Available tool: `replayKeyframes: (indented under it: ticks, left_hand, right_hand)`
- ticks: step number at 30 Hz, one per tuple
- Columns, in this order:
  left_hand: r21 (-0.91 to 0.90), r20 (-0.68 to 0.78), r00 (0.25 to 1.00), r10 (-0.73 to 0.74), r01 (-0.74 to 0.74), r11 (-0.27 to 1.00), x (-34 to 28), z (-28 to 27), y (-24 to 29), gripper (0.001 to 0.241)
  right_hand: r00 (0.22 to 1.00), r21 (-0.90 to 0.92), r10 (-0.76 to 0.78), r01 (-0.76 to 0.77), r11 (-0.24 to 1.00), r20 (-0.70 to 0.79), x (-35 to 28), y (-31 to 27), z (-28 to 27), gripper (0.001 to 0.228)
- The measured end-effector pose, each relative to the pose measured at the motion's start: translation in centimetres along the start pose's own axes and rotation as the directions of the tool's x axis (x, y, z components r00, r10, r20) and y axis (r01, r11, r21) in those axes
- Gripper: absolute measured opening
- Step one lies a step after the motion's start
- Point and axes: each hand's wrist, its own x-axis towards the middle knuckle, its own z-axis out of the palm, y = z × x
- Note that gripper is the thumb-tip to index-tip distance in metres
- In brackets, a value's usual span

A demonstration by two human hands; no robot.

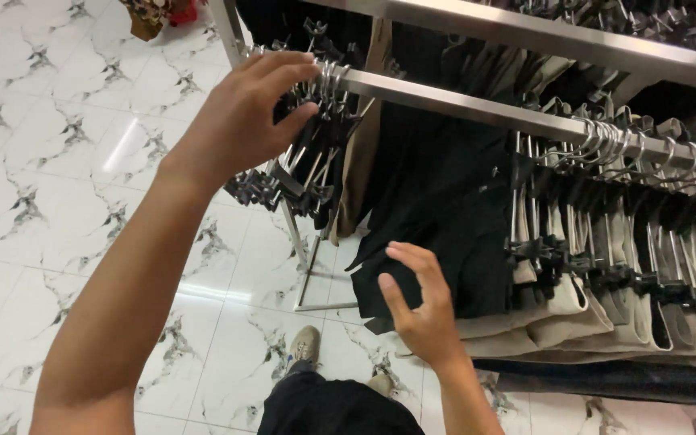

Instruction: Picking up a pair of pants and carefully clipping them onto a hanger on a clothing rack.

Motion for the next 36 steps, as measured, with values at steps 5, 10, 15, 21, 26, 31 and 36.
replayKeyframes:
  ticks: [5,10,15,21,26,31,36]
  left_hand:
    - [0.101,0.097,0.990,0.102,-0.112,0.989,1.9,3.3,-5.3,0.060]
    - [0.126,0.121,0.988,0.095,-0.110,0.986,2.0,5.8,-7.9,0.069]
    - [0.254,-0.097,0.984,0.147,-0.118,0.960,1.5,7.0,-7.8,0.067]
    - [0.358,-0.200,0.959,0.202,-0.121,0.926,1.5,7.4,-7.8,0.059]
    - [0.346,-0.218,0.955,0.203,-0.119,0.931,1.6,7.4,-7.9,0.054]
    - [0.357,-0.244,0.945,0.220,-0.123,0.926,1.6,7.3,-7.7,0.054]
    - [0.383,-0.304,0.922,0.241,-0.113,0.917,1.7,7.4,-7.7,0.039]
  right_hand:
    - [0.957,0.163,0.279,-0.289,0.943,0.083,3.6,-0.1,5.8,0.040]
    - [0.894,0.515,0.448,-0.389,0.764,0.011,7.4,4.0,11.0,0.042]
    - [0.595,0.896,0.751,-0.444,0.011,0.287,10.0,2.4,13.6,0.049]
    - [0.631,0.912,0.753,-0.396,0.106,0.186,9.3,3.9,14.5,0.049]
    - [0.682,0.639,0.702,-0.450,0.624,-0.206,9.8,4.8,13.2,0.033]
    - [0.889,-0.098,0.201,-0.262,0.960,-0.411,13.9,2.0,10.1,0.026]
    - [0.918,-0.033,0.254,-0.276,0.960,-0.306,18.1,2.5,11.5,0.039]
